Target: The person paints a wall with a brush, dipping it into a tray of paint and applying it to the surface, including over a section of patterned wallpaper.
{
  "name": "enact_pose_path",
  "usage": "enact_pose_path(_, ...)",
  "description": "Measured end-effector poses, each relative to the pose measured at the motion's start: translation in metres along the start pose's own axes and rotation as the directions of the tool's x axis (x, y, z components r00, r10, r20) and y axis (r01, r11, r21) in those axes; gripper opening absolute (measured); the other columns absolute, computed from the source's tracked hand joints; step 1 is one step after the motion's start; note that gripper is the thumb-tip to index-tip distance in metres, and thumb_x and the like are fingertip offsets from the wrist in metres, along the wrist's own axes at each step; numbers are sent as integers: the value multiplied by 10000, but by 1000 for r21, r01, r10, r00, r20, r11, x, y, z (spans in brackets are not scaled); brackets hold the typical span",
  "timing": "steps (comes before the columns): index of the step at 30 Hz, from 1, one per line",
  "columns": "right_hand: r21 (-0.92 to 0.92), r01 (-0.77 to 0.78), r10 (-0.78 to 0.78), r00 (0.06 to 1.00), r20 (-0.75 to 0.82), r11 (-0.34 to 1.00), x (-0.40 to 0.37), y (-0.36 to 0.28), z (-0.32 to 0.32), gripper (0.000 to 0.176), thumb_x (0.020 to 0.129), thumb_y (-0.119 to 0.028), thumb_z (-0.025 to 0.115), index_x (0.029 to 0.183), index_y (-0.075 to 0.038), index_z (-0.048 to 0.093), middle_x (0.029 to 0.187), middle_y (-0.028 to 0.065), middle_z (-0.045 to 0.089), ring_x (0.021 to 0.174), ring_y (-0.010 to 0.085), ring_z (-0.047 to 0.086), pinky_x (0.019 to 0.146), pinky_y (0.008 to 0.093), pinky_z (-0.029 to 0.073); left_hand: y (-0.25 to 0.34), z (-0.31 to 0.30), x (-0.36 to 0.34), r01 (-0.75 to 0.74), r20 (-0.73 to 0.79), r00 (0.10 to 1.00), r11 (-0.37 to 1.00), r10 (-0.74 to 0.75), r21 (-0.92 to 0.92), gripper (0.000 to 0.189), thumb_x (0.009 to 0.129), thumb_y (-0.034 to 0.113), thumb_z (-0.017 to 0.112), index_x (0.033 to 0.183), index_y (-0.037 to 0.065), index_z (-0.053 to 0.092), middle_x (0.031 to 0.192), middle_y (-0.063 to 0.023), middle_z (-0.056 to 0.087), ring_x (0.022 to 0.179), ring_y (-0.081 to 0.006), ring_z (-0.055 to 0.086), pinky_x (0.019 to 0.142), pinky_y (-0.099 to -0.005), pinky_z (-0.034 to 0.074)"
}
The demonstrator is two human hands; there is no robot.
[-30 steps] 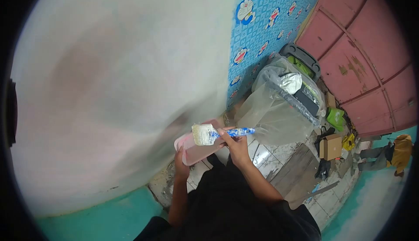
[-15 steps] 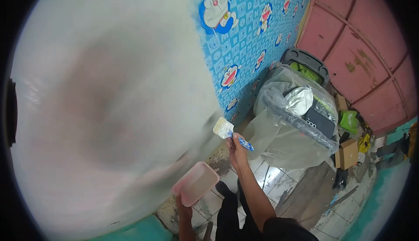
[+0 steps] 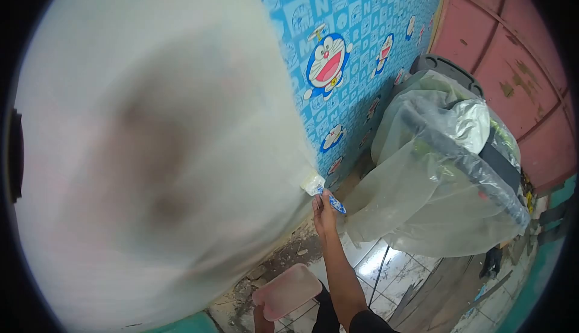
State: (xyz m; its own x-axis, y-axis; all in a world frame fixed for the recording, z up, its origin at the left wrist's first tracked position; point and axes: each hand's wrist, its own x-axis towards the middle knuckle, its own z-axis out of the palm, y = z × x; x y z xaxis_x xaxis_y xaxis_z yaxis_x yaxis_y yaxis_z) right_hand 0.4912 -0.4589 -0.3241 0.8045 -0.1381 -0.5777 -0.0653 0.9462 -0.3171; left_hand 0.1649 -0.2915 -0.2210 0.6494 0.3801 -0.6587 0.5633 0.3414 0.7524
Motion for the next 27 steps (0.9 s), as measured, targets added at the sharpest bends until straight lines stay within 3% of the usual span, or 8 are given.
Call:
enact_pose_path(7, -187, -7, -1, 999, -44, 982, 70, 40, -117, 198, 930, -171, 655, 1111, -99, 619, 833, 10, 608, 754, 111, 596, 681, 225, 524, -20, -1, 20, 65, 5, 998, 988, -66, 141, 637, 963, 457, 466, 1450, 62, 352, 1434, -156, 409, 1312, -313, 418, 1042, -474, 387)
enact_pose_path(11, -311, 79, -158, 959, -236, 947, 89, 49, -125, 141, 903, -116, 666, 1013, -45, 615, 803, 31, 609, 675, 132, 588, 604, 251, 525, -21, -8, 22, 38, 2, 999, 986, -38, 163, 686, 964, 498, 465, 1490, 85, 316, 1492, -173, 364, 1355, -335, 385, 1051, -499, 386)
enact_pose_path(12, -355, 84, -188, 945, -268, 931, 85, 46, -116, 131, 896, -108, 671, 993, -40, 613, 808, 35, 614, 662, 131, 586, 599, 252, 524, -18, -9, 21, -15, 13, 1000, 993, 13, 119, 687, 965, 500, 463, 1492, 86, 314, 1499, -176, 354, 1356, -337, 383, 1054, -497, 383)
enact_pose_path(14, -441, 86, -247, 914, -321, 893, 69, 39, -77, 116, 883, -92, 680, 952, -31, 610, 818, 43, 624, 637, 129, 583, 588, 256, 521, -21, -20, 20, 141, 0, 990, 983, -142, 121, 715, 953, 518, 481, 1497, 89, 302, 1508, -185, 333, 1361, -338, 375, 1057, -498, 381)
enact_pose_path(15, -457, 165, -304, 919, -250, 874, 60, 37, -59, 109, 880, -87, 683, 936, -31, 608, 822, 48, 628, 638, 126, 584, 585, 257, 519, -19, -24, 21, 215, -3, 976, 969, -216, 123, 730, 948, 527, 491, 1500, 91, 296, 1513, -189, 323, 1364, -339, 371, 1059, -499, 380)
enact_pose_path(21, -500, 439, -473, 879, 66, 746, -59, -11, 76, 103, 882, -81, 674, 876, -38, 580, 834, 68, 633, 666, 115, 588, 584, 260, 506, 13, -11, -10, -190, -164, 952, 920, 258, 342, 716, 949, 536, 486, 1481, 81, 336, 1484, -171, 380, 1356, -321, 392, 1059, -492, 377)
enact_pose_path(24, -458, 554, -523, 827, 205, 695, -120, -52, 155, 120, 896, -98, 661, 879, -40, 558, 840, 59, 625, 702, 106, 577, 631, 254, 487, 56, -6, -36, -186, 26, 983, 977, 184, 105, 438, 961, 269, 459, 1279, -31, 485, 1217, -107, 561, 1134, -262, 537, 987, -376, 396)
enact_pose_path(27, -393, 647, -568, 763, 310, 654, -169, -95, 224, 115, 885, -69, 661, 863, -18, 560, 836, 70, 626, 730, 120, 605, 645, 282, 550, 72, -10, -44, -160, 60, 986, 985, 156, 70, 532, 922, 222, 517, 1377, -26, 394, 1316, -129, 505, 1219, -254, 491, 1040, -367, 369)
